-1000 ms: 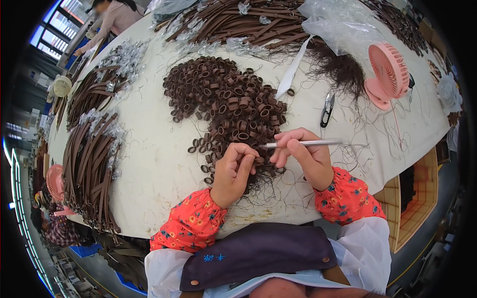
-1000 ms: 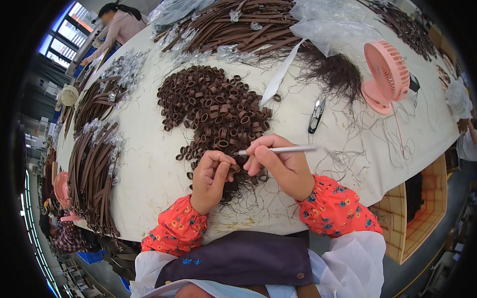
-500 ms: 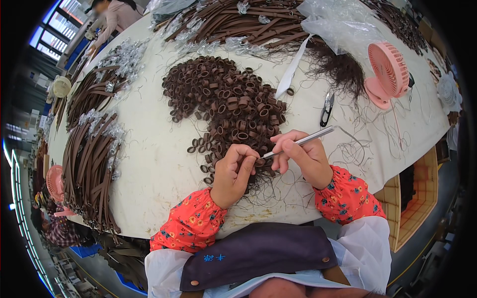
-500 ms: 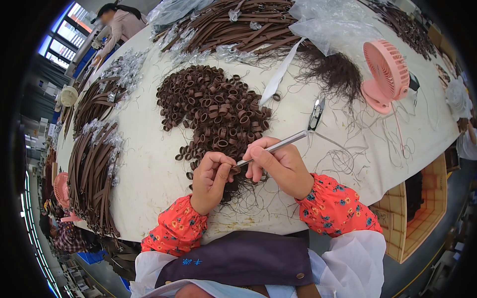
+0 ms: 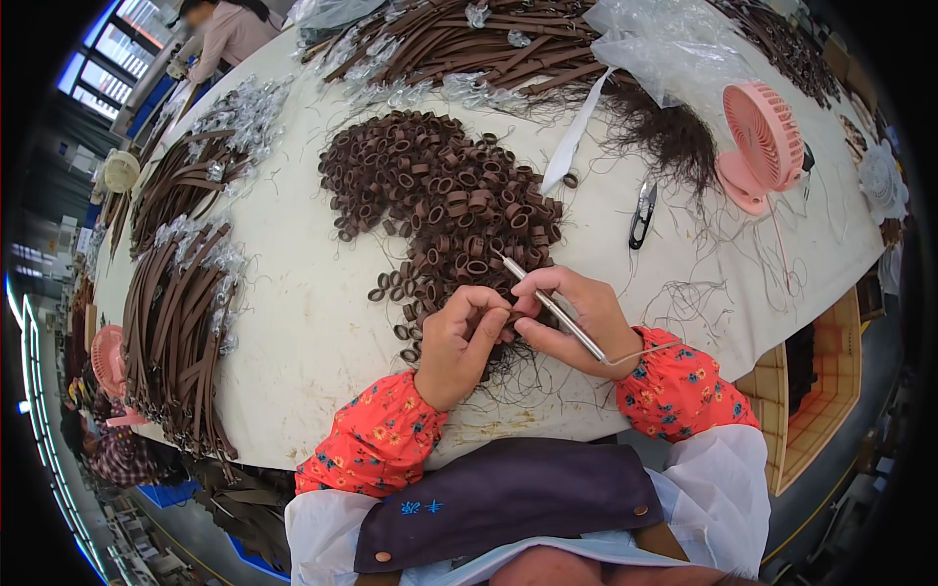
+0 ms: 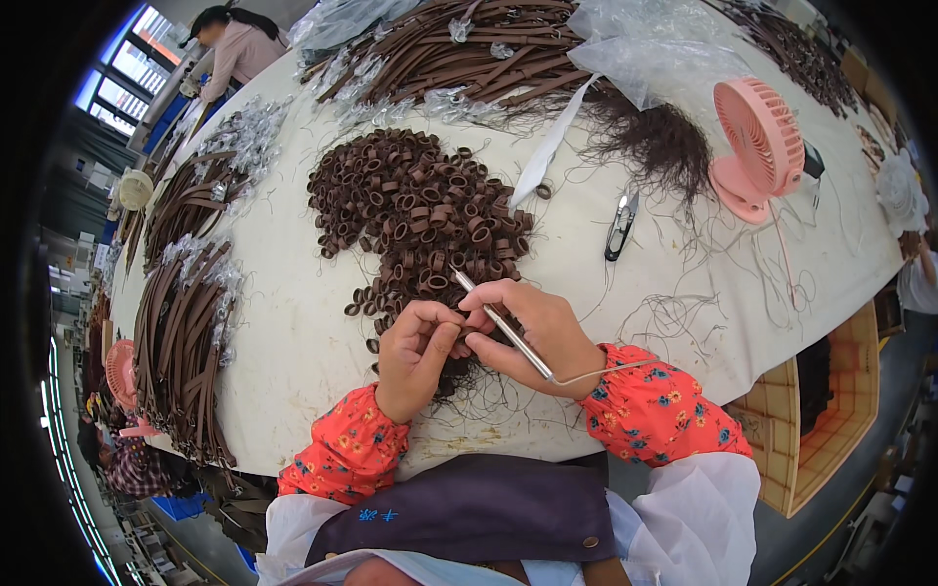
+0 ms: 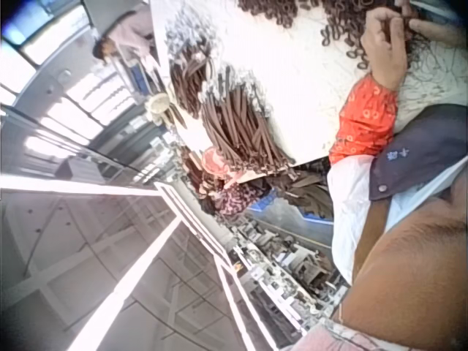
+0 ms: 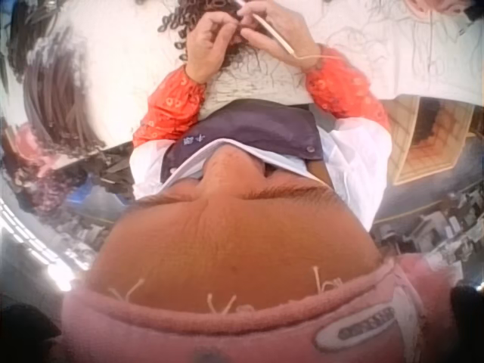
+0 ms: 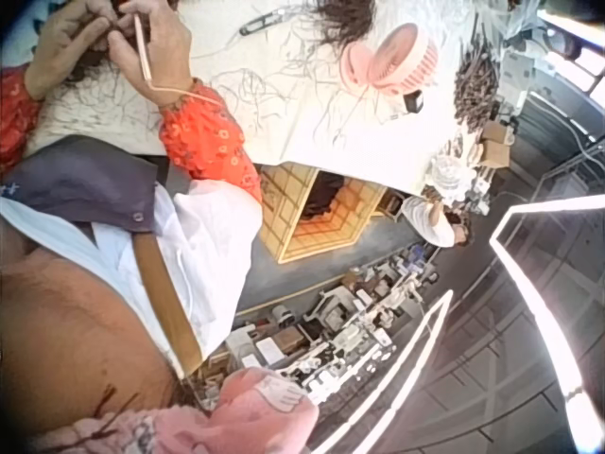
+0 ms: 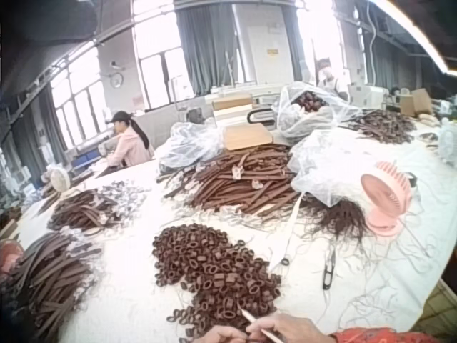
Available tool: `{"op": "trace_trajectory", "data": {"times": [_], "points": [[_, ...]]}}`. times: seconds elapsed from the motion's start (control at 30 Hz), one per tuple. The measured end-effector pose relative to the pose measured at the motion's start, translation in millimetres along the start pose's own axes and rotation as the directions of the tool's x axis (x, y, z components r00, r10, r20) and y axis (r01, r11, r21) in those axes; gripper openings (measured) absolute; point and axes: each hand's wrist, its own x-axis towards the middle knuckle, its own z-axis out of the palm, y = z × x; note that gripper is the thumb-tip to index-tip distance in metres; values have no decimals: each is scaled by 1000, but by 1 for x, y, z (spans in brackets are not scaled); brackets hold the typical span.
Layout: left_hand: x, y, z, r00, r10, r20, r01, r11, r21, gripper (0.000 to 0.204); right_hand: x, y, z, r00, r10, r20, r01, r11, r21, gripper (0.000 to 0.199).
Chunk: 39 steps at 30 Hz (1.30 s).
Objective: The person uses a metal tool to thread a thin wire through small brown plastic rings. They repeatedly pick up a ring, insert the tool, and pull the wire through, working at a table covered with piles of rings and loose hair strands.
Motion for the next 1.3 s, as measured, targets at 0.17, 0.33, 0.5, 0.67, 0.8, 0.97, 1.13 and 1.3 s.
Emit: {"op": "trace_trajectory", "data": {"times": [0.17, 0.33, 0.5, 0.67, 0.8, 0.97, 1.13, 1.3], "points": [[7, 6, -5, 996, -54, 66, 63, 988, -140, 17, 2, -3, -3, 994, -82, -67, 77, 994, -79, 33], [8, 5, -10, 990, -94, 102, 107, 986, -125, 14, 2, -2, -4, 987, -137, -79, 124, 982, -145, 34], [9, 5, -12, 988, -96, 123, 114, 983, -146, 12, 3, -3, -5, 979, -195, -61, 181, 967, -181, 34], [8, 4, -8, 981, -50, 190, 99, 961, -259, 11, 4, -3, -6, 958, -280, -58, 260, 938, -228, 34], [7, 0, -7, 977, -42, 207, 110, 938, -330, 11, 4, -1, -2, 928, -369, -56, 344, 903, -256, 34], [5, -2, -3, 992, -35, 121, 65, 964, -259, 10, 4, 3, -1, 907, -422, -7, 400, 865, -304, 37], [7, -1, -3, 999, -19, 34, 26, 975, -219, 8, 4, -4, 0, 981, -166, -99, 160, 985, -67, 23], [7, -1, -4, 999, -31, 20, 34, 981, -189, 8, -3, -6, -11, 990, 142, 2, -128, 882, 454, 20]]}}
